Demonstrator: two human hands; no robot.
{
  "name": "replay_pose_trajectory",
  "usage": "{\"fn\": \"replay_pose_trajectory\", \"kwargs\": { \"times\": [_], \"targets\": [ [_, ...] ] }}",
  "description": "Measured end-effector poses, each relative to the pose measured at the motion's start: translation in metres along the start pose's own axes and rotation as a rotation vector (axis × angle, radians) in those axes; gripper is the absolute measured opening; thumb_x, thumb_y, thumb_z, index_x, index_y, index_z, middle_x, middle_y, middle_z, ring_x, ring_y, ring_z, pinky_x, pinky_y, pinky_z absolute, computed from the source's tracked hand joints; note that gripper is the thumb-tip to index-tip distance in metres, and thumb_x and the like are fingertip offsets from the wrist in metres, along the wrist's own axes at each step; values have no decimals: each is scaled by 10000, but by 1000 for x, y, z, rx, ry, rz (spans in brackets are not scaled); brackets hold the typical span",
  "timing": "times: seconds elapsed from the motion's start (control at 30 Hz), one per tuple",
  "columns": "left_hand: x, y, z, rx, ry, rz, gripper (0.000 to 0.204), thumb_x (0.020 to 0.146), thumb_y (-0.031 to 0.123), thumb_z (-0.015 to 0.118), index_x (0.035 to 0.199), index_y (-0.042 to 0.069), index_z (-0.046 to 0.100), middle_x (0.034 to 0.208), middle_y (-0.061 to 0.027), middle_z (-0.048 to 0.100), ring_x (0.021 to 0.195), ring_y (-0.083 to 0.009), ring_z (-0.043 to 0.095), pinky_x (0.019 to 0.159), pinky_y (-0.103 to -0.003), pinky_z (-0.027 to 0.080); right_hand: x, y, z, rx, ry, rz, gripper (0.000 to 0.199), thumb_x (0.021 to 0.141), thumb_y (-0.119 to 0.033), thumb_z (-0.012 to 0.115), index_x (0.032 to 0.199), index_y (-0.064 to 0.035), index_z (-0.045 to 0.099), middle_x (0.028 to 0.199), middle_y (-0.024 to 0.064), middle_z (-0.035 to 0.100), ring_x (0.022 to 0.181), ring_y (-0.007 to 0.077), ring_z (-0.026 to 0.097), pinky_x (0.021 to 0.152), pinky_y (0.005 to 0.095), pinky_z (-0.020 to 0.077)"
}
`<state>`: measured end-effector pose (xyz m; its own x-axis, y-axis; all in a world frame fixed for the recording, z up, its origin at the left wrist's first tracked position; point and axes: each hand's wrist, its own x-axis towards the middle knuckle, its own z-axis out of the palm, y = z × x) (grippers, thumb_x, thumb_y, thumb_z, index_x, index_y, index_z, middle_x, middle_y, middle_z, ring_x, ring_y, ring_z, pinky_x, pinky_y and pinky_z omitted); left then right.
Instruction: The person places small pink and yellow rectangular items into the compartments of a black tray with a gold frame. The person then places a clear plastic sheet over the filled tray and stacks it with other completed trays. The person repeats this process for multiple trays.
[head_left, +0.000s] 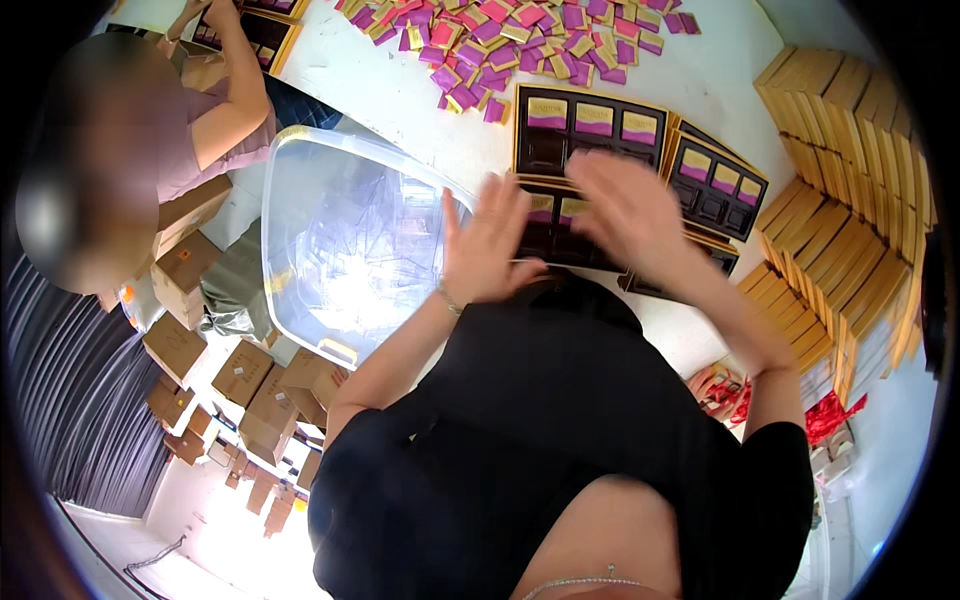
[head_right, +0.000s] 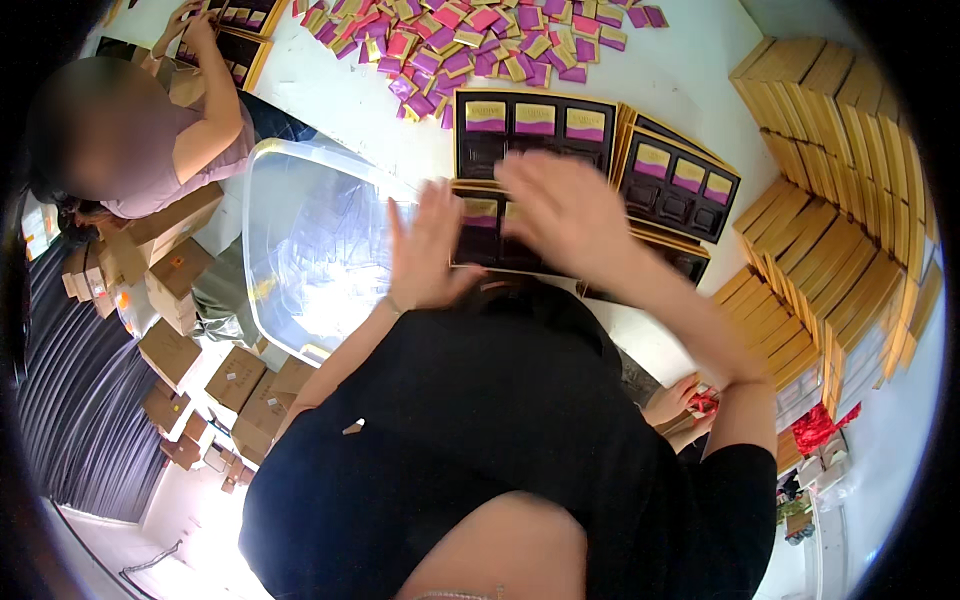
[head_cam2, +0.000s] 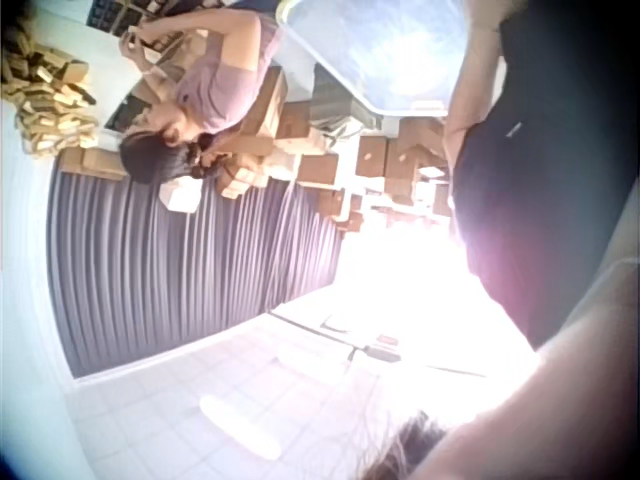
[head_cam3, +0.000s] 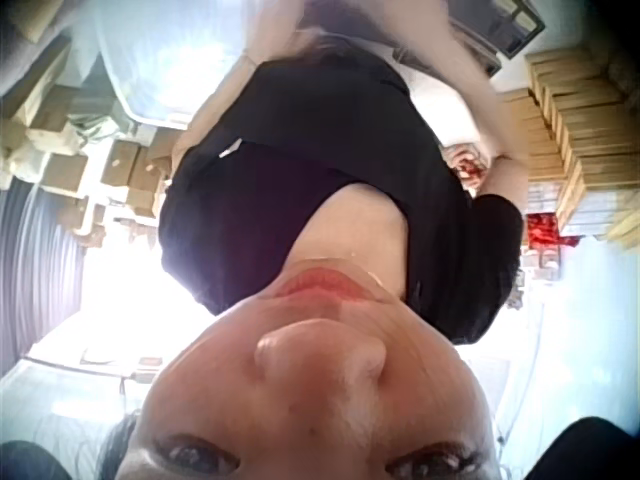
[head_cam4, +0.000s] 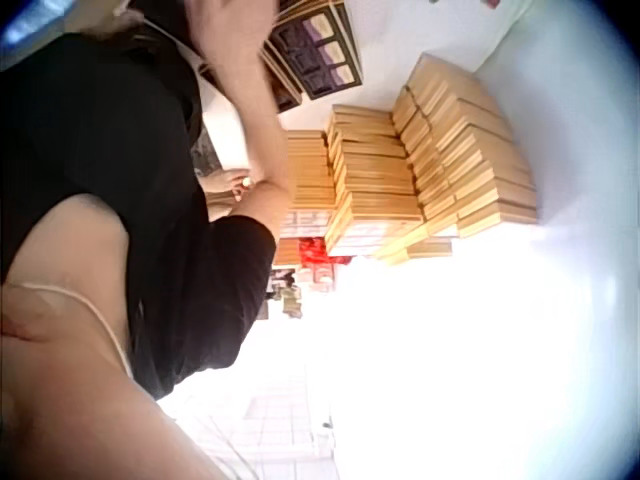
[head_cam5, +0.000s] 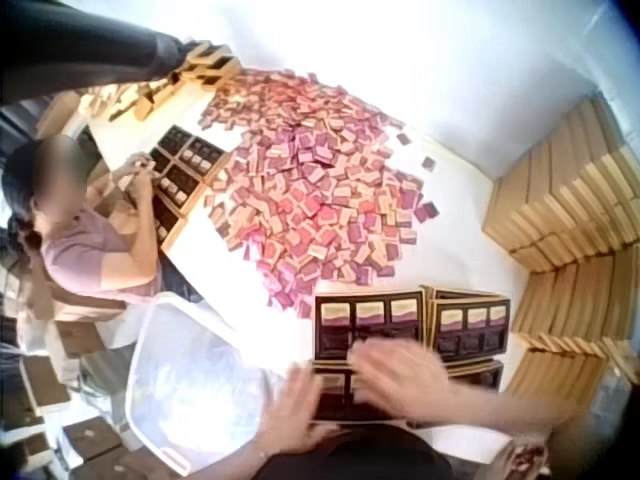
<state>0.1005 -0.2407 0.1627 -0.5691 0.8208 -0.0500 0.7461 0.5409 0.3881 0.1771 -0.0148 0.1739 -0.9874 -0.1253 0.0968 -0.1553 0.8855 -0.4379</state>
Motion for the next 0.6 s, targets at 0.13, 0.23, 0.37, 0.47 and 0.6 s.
{"fn": "replay_pose_trajectory", "kwargs": {
  "times": [0.13,0.23,0.37,0.47,0.6],
  "targets": [
    [50,-94,25,-391,234,-383,463,815,201,704,1229,42,573,1269,-145,565,1076,-323,601,891,-421,482,125,87,8,-40,82,-218,253,825,-137,634,1065,-59,636,973,87,666,838,256,642,705,388,509],
    [106,-126,65,-476,303,-677,474,760,291,779,1141,55,627,1024,-172,648,874,-274,667,759,-371,532,191,164,93,-98,-239,-293,347,912,-122,486,1235,-109,613,1055,162,648,757,292,651,683,418,525],
    [133,-141,93,-144,342,-679,477,720,313,799,1113,91,642,981,-146,657,781,-272,674,722,-370,535,213,139,103,-15,-303,72,464,930,-125,413,1390,-174,446,1059,210,590,762,342,638,700,452,527],
    [135,-151,100,-160,289,-648,446,701,284,809,1069,99,639,944,-119,665,779,-260,668,722,-372,538,212,147,115,-139,-315,42,424,906,-109,447,1325,-138,498,1003,240,583,793,366,636,698,450,534],
    [131,-163,88,-453,381,-707,300,703,200,806,923,84,638,851,-85,672,790,-190,658,665,-337,534,215,156,114,-218,-265,-46,150,847,-90,529,934,-35,639,885,193,610,816,364,643,699,456,534]
  ]
}}
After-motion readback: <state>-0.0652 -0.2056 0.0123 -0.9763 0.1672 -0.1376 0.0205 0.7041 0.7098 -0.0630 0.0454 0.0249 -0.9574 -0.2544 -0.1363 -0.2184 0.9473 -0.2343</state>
